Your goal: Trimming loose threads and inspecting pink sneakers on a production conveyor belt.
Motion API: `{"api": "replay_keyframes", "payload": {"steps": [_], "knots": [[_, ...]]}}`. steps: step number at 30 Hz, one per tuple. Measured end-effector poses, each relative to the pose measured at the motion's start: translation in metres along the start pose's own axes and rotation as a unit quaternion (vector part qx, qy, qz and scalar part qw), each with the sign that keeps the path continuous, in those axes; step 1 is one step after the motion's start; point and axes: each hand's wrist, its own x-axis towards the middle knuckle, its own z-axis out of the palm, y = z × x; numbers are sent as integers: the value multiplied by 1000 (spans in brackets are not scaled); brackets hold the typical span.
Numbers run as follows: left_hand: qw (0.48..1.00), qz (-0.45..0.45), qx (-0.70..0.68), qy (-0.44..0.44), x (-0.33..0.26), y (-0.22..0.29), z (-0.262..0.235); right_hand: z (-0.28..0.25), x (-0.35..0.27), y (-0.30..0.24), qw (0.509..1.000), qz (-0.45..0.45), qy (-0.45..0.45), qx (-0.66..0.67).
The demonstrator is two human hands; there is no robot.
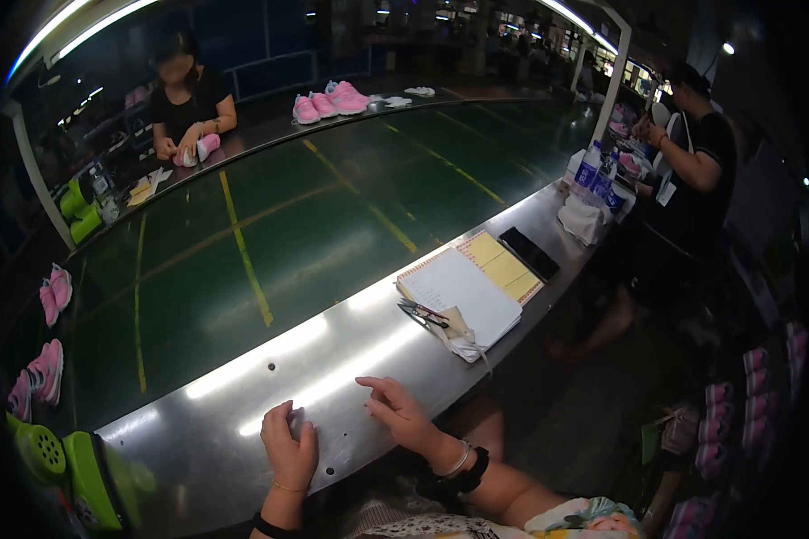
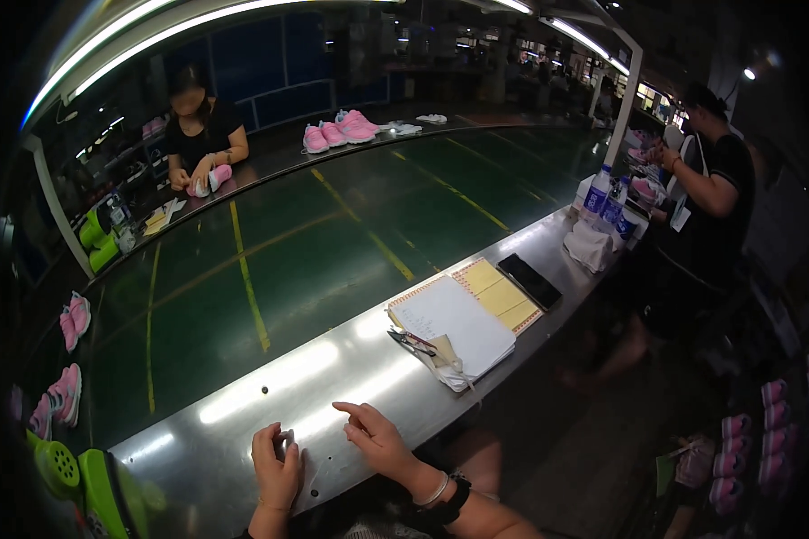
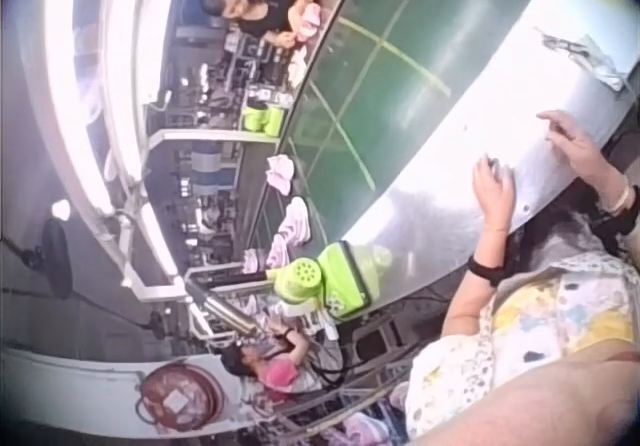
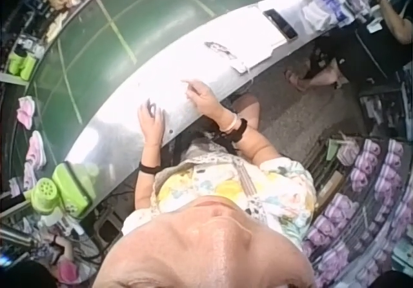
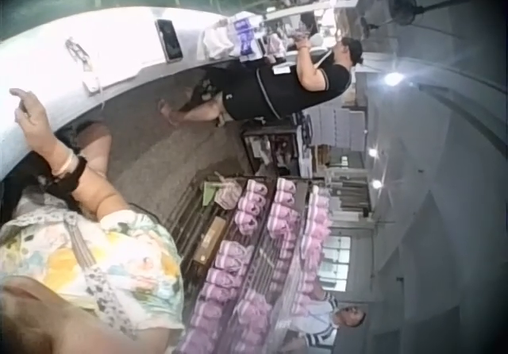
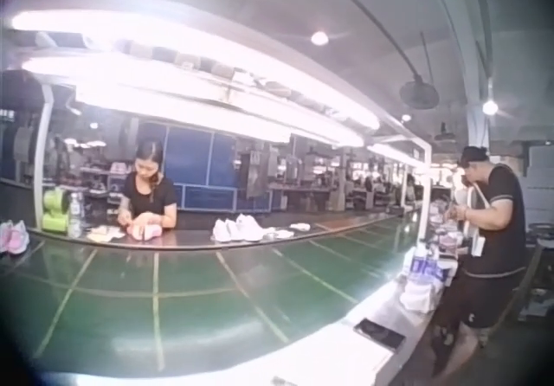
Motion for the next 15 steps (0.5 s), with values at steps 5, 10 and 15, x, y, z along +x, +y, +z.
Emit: {"api": "replay_keyframes", "payload": {"steps": [5, 10, 15], "knots": [[1000, 8, 1, -11, 6, 1, -2, -13, 5, -51, 935, -18, -7, 353], [1000, 4, -27, -8, 11, 1, 2, -22, 7, -81, 903, -62, -4, 425], [1000, 9, -14, -10, 8, -3, -1, -15, 2, -87, 891, -48, -21, 452]]}}
